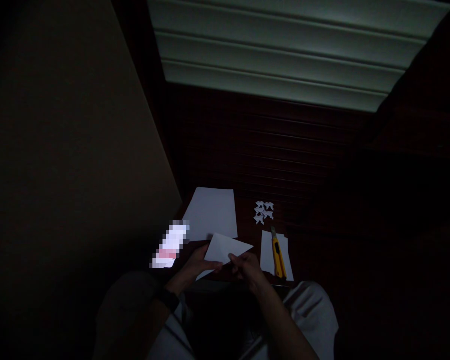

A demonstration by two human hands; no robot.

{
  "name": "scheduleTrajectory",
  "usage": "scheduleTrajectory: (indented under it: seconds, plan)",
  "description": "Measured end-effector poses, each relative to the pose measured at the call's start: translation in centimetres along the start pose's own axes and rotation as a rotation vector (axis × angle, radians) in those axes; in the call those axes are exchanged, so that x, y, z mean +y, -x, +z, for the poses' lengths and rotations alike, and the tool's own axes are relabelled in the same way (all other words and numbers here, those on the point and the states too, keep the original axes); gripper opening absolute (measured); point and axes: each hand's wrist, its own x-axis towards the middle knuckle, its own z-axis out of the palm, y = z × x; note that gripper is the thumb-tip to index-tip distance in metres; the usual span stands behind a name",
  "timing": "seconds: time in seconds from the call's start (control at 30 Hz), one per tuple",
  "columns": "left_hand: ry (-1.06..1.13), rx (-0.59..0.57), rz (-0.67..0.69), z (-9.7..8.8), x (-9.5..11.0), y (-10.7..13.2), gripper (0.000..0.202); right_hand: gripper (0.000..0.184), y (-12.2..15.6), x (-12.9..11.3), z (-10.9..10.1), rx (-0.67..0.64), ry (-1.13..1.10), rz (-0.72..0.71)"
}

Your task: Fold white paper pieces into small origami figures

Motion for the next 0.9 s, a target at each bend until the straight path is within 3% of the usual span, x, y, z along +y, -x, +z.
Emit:
scheduleTrajectory:
  seconds: [0.13,0.33,0.9]
  plan:
    - [0.017,-0.007,-0.012,0.0,-0.2,0.0,0.051,0.04,-0.7,0.4,0.4,0.069,0.019,-0.1]
    - [0.07,-0.048,-0.027,0.1,-0.4,-0.2,0.056,0.039,-0.8,0.2,-0.6,0.124,0.084,-0.196]
    - [0.083,-0.008,-0.043,-0.3,-1.0,-0.2,0.048,0.035,-0.5,-0.4,-4.0,0.276,0.035,-0.212]
